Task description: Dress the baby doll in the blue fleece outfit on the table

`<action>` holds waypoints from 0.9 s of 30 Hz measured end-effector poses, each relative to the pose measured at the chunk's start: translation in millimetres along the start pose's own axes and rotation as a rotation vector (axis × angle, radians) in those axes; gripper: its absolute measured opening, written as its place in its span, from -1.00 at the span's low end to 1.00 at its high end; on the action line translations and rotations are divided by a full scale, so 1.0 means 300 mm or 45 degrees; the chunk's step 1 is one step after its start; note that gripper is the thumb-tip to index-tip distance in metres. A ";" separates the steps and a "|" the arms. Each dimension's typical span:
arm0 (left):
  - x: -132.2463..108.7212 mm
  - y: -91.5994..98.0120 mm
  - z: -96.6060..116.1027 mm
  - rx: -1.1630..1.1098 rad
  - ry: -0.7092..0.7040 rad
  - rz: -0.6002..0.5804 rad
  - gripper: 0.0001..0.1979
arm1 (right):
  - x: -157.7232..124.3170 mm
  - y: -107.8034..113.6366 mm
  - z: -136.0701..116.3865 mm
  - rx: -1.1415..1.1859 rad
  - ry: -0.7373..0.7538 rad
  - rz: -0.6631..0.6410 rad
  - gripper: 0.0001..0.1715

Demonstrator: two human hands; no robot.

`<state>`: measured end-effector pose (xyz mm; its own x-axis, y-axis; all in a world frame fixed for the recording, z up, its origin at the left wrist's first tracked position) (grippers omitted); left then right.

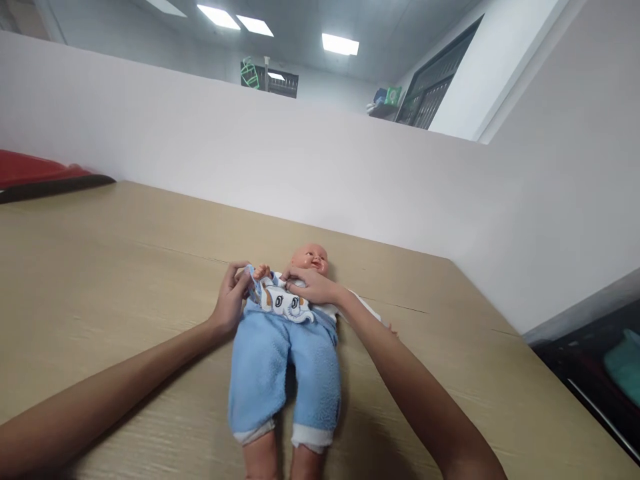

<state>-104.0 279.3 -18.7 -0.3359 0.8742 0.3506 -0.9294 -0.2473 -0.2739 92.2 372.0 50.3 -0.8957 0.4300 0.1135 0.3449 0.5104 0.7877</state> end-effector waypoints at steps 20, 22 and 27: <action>0.148 0.040 -0.056 0.146 0.364 -0.457 -0.71 | 0.039 -0.010 -0.005 0.068 -0.325 0.065 -0.61; 0.150 0.047 -0.064 0.164 0.389 -0.457 -0.72 | 0.035 0.003 -0.017 -0.019 -0.393 0.120 -0.64; 0.145 0.017 -0.077 0.173 0.398 -0.452 -0.73 | -0.001 0.016 -0.030 -0.284 -0.625 0.290 -0.72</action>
<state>-120.0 325.6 -25.4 0.0475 0.9928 0.1099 -0.9968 0.0542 -0.0593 91.6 367.7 59.4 -0.5527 0.8323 0.0434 0.3985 0.2181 0.8909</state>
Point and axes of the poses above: each hand's wrist, its own x-axis towards the middle knuckle, its own y-axis out of the back of the hand, z = x × y, the point moved 2 cm from there along x, towards the middle knuckle, and after that the axes turned 2 degrees about -y, right-handed, at the moved point
